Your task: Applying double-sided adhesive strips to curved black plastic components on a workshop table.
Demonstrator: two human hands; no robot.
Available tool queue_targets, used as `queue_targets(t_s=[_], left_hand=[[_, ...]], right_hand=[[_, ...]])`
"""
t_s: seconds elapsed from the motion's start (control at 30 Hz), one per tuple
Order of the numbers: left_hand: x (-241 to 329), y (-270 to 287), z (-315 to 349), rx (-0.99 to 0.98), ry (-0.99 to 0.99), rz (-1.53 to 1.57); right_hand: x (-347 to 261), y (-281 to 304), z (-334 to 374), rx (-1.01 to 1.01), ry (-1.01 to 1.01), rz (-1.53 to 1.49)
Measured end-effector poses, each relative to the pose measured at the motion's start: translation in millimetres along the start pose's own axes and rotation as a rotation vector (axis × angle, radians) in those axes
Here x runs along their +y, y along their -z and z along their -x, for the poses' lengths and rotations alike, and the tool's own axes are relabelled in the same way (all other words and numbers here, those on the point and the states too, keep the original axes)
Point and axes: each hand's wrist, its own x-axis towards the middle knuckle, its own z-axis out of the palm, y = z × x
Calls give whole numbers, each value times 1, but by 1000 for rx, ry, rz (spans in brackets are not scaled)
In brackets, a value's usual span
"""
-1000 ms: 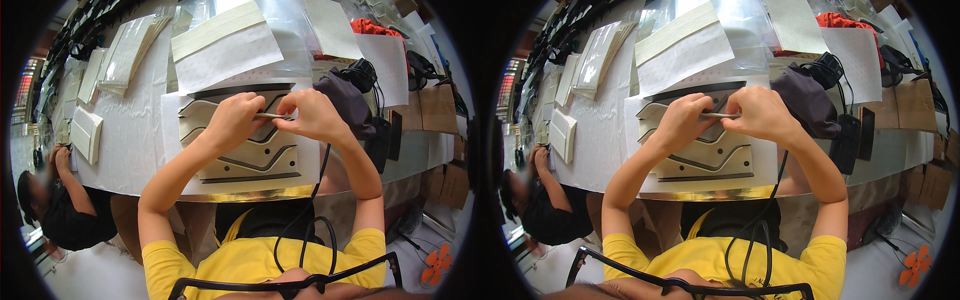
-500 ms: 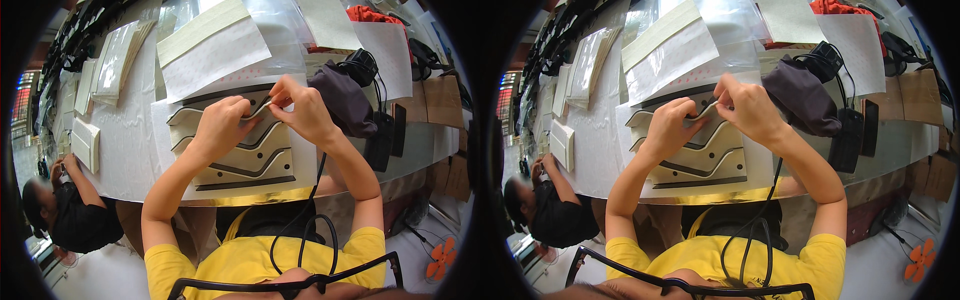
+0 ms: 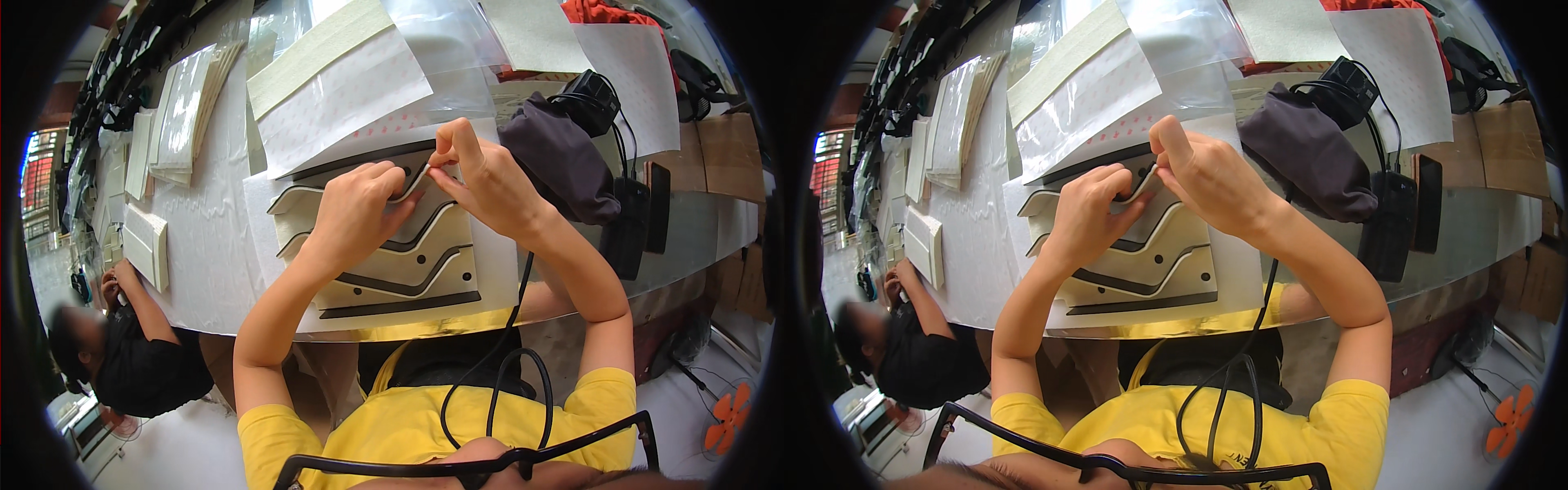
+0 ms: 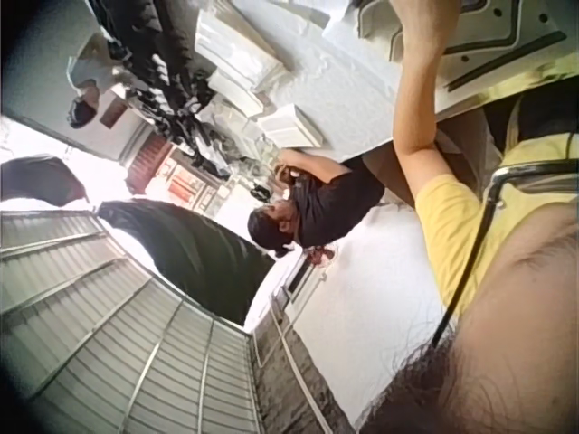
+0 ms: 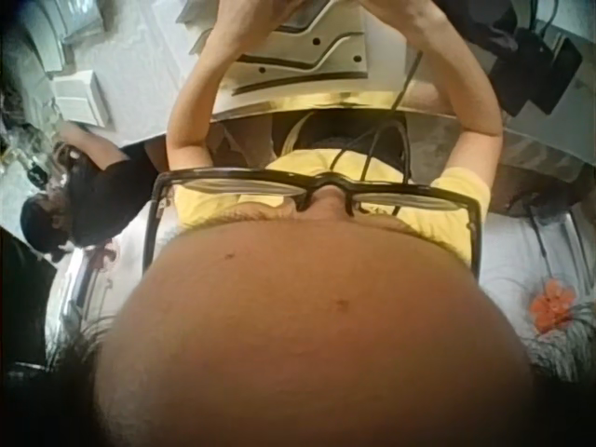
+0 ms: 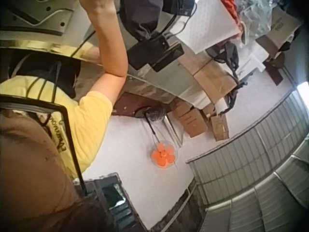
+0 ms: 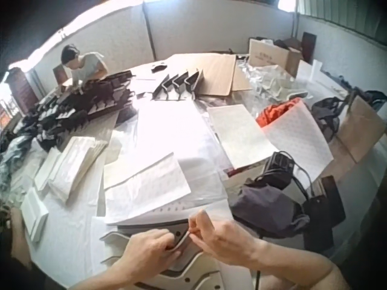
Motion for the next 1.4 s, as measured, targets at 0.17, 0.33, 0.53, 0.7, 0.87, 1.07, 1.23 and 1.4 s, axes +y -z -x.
queue_targets(t_s=[0.17,0.33,0.53,0.7,0.87,1.07,1.23,1.4], left_hand=[[1,-2,-2,-5,-19,-45],[5,-2,-3,-10,30,-95],[5,-3,-3,-12,11,-95],[5,-1,-2,-64,26,-120],[7,2,-5,-104,15,-113],[11,0,-6,-120,10,-134],[13,-3,-5,-66,113,-156],[15,-12,-15,-63,-16,-209]], right_hand=[[3,2,1,-30,46,41],[9,0,9,31,110,46],[20,-9,17,102,206,33],[19,-11,13,137,202,-58],[21,-6,7,147,145,-74],[22,46,-29,181,113,139],[0,32,-5,24,123,48],[5,17,12,-232,-96,313]])
